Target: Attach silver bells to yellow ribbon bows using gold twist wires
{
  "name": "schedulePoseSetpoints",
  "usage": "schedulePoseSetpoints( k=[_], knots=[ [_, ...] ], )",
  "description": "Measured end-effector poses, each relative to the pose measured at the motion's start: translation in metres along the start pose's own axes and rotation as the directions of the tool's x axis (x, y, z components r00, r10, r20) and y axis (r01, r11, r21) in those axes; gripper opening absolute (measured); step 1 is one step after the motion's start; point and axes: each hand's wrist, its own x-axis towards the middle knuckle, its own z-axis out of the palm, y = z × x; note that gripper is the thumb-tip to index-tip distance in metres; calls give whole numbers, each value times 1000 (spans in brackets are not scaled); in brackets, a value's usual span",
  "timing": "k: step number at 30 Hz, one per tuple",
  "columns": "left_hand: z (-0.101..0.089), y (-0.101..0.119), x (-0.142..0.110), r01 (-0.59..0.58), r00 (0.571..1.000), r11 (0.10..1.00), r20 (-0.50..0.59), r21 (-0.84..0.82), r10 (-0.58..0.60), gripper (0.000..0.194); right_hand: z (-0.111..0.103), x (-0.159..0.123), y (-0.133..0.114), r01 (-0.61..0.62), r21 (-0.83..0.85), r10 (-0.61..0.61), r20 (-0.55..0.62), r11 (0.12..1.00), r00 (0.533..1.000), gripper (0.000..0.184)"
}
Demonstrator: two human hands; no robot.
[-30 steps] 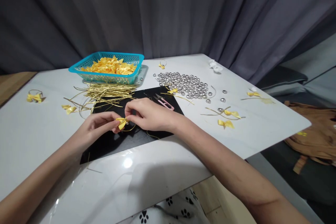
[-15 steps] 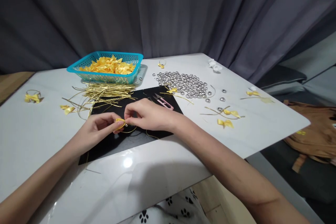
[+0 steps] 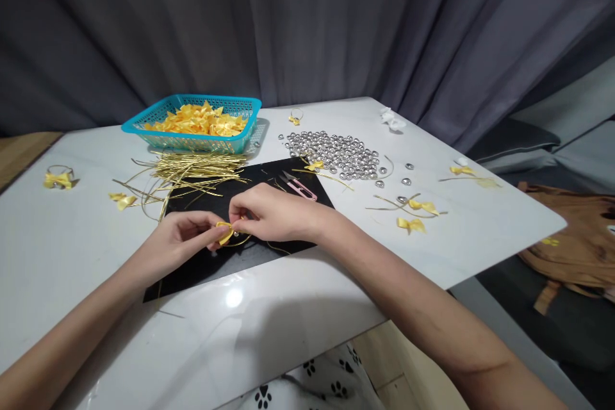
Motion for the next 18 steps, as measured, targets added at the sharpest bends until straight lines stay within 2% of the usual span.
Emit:
schedulePoseSetpoints(
  k=[4, 8, 12, 15, 18],
  knots=[
    [2, -1, 1, 11, 1000, 1000, -14, -2, -11, 28, 2, 0, 1, 19, -16, -20, -10, 1000, 1000, 9],
    [2, -3, 2, -31, 999, 999, -44, -14, 30, 26, 3, 0, 1, 23, 15, -22, -41, 1000, 999, 7],
    [-1, -2, 2, -63, 991, 996, -122, -60, 55, 23, 3, 2, 3, -22, 239, 54, -128, 971, 990, 7],
    [-3, 1, 0, -72, 983, 993, -174, -95, 54, 22, 4, 3, 7, -71, 428, 117, -82, 901, 990, 16],
    [-3, 3, -1, -86, 977, 991, -202, -101, 64, 21, 7, 4, 10, -77, 470, 112, -47, 879, 993, 18]
  ],
)
